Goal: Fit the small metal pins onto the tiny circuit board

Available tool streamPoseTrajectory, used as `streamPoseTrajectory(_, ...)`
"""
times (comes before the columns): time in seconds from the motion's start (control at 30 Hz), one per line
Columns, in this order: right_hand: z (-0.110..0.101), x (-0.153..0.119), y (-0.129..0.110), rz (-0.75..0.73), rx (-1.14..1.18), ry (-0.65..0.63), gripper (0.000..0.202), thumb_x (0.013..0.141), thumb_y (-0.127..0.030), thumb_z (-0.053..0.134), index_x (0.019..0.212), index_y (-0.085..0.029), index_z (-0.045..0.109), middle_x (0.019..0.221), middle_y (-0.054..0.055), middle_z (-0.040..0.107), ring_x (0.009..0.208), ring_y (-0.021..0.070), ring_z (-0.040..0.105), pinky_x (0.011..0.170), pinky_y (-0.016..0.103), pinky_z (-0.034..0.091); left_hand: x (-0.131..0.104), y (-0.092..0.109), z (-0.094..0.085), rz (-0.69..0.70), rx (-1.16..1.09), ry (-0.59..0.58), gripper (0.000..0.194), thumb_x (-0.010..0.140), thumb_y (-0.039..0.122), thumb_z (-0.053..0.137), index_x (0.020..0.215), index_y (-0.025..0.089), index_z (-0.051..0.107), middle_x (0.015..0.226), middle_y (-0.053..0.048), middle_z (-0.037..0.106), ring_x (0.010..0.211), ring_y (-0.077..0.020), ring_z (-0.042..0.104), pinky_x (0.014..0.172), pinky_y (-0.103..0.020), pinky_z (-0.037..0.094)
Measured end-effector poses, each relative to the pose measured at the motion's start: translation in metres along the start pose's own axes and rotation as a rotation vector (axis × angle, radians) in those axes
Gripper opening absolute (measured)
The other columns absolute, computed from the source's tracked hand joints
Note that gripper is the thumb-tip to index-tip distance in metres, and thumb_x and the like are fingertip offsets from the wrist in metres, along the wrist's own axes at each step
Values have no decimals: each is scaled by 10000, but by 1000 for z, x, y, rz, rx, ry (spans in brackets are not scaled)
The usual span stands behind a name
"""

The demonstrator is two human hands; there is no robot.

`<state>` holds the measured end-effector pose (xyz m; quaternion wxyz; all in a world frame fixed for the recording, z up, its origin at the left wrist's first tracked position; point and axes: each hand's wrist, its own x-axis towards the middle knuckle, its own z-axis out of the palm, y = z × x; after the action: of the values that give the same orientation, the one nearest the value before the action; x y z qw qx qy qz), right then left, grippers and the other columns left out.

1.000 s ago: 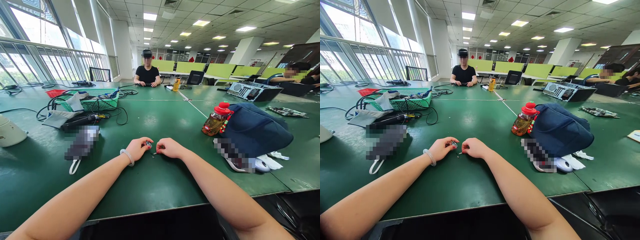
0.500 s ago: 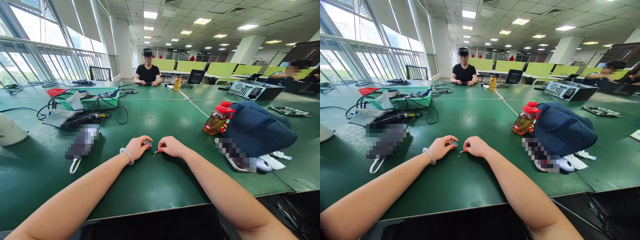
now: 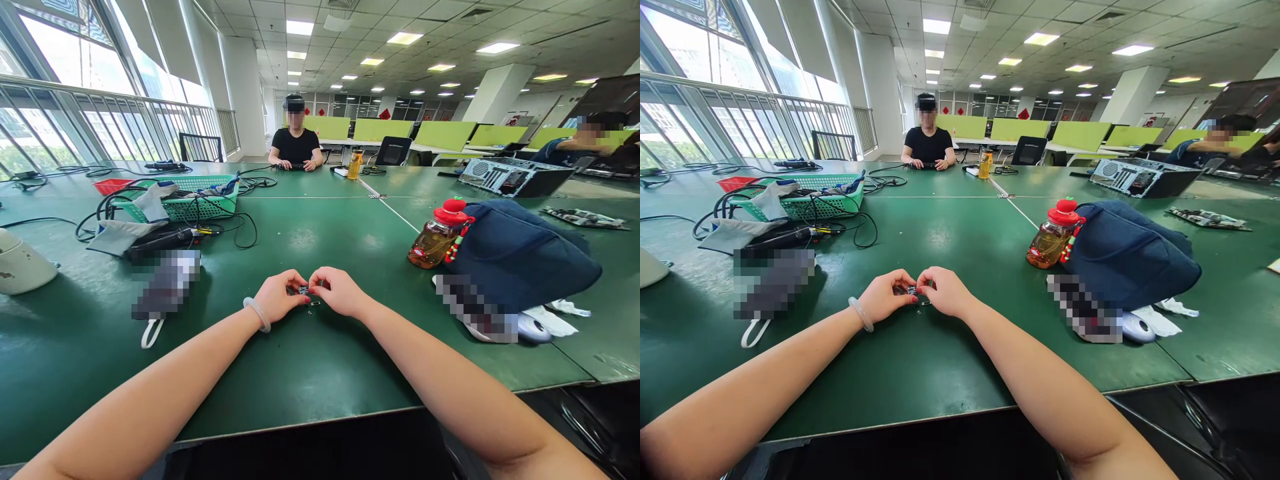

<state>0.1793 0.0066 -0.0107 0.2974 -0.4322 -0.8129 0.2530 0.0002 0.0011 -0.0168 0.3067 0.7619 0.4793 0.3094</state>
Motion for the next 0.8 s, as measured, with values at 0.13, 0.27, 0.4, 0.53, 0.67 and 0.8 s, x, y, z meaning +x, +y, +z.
streamPoseTrajectory(0.13, 0, -3, -5, -72, -9, 56, 63, 756, -135, 531, 726, -174, 569, 698, -23, 519, 580, 78, 409, 584, 205, 343, 1, -2, 1, 29, -87, -17, 263, 625, 318, 693, 786, 166, 552, 702, 6, 596, 635, -121, 538, 638, -265, 453)
streamPoseTrajectory(0.27, -1, -4, -7, -104, -18, 60, 78, 768, -132, 523, 733, -177, 577, 734, -16, 526, 587, 74, 420, 591, 206, 351, 0, -1, 0, 40, -93, -5, 259, 627, 318, 693, 775, 165, 546, 702, 8, 591, 645, -120, 535, 650, -267, 450)
streamPoseTrajectory(0.4, -2, -3, -5, -69, -18, 46, 45, 772, -208, 554, 776, -191, 595, 770, -17, 541, 571, 68, 425, 576, 207, 350, 0, 0, -1, 52, -70, 24, 249, 633, 318, 686, 775, 163, 554, 707, 4, 600, 643, -120, 533, 648, -267, 452)
streamPoseTrajectory(0.53, 0, -1, 0, 91, -5, 9, 212, 789, -393, 539, 861, -194, 541, 693, -32, 546, 558, 86, 445, 529, 208, 328, 0, -2, -2, 63, -23, 61, 239, 653, 321, 670, 812, 167, 580, 761, -12, 626, 664, -128, 542, 680, -282, 460)
streamPoseTrajectory(0.67, 4, -1, 1, 59, -31, -86, 230, 841, -359, 450, 723, -177, 528, 612, -39, 512, 561, 87, 427, 528, 205, 304, -1, -2, -2, 80, 18, 53, 219, 666, 306, 659, 826, 170, 597, 742, -10, 621, 663, -131, 536, 675, -279, 457)
streamPoseTrajectory(0.8, 6, 0, 2, 55, -19, -65, 232, 817, -323, 478, 647, -168, 510, 582, -49, 462, 553, 79, 382, 527, 199, 290, -1, 1, -1, 91, 45, 37, 194, 664, 296, 655, 804, 176, 596, 709, 3, 609, 664, -133, 537, 673, -277, 455)
